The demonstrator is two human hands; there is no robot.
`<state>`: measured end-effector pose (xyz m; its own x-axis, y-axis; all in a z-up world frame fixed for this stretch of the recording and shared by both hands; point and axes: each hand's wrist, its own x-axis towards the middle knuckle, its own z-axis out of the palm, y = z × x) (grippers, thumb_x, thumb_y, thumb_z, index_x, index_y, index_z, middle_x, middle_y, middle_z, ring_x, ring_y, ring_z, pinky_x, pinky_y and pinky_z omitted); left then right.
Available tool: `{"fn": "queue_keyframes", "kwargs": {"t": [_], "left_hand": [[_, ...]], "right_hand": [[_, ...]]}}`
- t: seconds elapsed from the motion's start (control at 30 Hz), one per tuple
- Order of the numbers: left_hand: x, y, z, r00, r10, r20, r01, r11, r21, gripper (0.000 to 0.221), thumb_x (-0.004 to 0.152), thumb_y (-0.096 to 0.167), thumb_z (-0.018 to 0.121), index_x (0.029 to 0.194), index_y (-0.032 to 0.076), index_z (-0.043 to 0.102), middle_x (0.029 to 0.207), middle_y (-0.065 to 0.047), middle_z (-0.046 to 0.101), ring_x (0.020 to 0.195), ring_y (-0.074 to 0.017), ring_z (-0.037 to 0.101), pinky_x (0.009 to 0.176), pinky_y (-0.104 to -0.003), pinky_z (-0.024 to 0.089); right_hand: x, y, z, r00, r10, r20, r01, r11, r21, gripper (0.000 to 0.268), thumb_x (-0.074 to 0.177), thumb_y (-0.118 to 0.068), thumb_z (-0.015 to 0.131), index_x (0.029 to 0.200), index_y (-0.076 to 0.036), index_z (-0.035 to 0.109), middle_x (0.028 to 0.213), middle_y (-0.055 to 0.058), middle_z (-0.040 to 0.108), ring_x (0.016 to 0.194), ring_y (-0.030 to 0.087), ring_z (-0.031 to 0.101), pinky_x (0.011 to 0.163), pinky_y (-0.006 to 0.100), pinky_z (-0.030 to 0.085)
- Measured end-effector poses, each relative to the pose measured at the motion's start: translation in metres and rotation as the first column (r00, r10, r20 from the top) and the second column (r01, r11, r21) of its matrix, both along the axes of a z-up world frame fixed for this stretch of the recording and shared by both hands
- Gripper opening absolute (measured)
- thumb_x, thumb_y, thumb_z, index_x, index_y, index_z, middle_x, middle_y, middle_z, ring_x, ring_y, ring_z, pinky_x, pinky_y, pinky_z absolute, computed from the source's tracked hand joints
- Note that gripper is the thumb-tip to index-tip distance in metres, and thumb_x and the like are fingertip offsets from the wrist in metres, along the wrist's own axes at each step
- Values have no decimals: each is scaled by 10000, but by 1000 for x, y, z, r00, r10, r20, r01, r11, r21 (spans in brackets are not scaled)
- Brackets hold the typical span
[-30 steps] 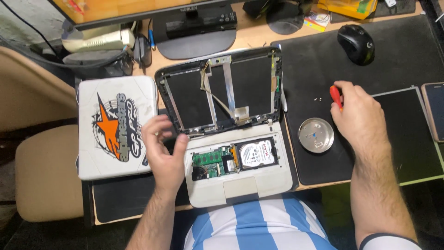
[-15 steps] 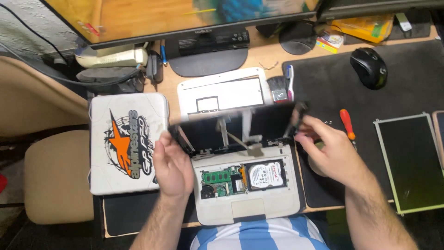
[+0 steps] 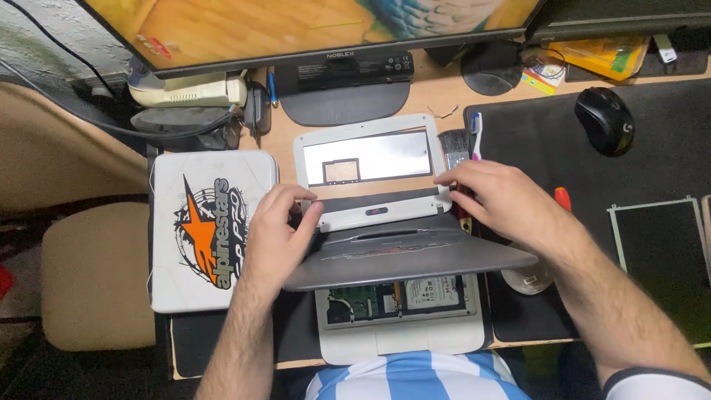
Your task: Disassembling a laptop by removing screws and the hard drive, then fitting a plastic bezel onto the chassis.
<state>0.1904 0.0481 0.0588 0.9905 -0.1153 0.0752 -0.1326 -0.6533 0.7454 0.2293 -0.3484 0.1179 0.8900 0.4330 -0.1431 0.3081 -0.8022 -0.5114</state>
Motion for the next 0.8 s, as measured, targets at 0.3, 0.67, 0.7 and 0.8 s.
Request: {"fn": "queue_keyframes", "kwargs": {"t": [0.3,0.67,0.7,0.8], "left_hand": [[36,-31,19,984,31,-175,60,868,494,641,1094,233,908,1594,-93,673,1403,-294,726,1252,-402,830,966,-496,755],[50,-26,1,978,60,-199,-45,996,79,786,986,-82,817,1680,-103,450,1431,-327,608,1428,-546,710,1134,-625,699],[50,-27,2,981,61,-183,-53,997,48,802,984,-96,795,1696,-108,427,1444,-337,590,1440,-549,687,1167,-645,679],[46,-28,5,982,57,-181,-75,993,-94,810,1000,-91,789,1717,-99,414,1487,-326,573,1508,-566,620,1253,-713,590]], "right_hand": [[67,39,-65,895,383,226,-251,855,-454,437,1069,-524,883,1388,-226,855,1609,53,763,1532,267,679,1121,409,553],[72,55,-53,916,374,144,-267,839,-474,343,1081,-581,860,1219,-267,864,1554,35,803,1492,240,753,1154,408,566],[71,55,-55,912,380,154,-270,838,-474,369,1066,-606,864,1209,-265,858,1596,40,784,1530,250,734,1170,413,563],[71,59,-54,921,369,126,-274,842,-464,317,1086,-552,859,1196,-256,884,1647,73,769,1562,274,724,1172,419,567]]}}
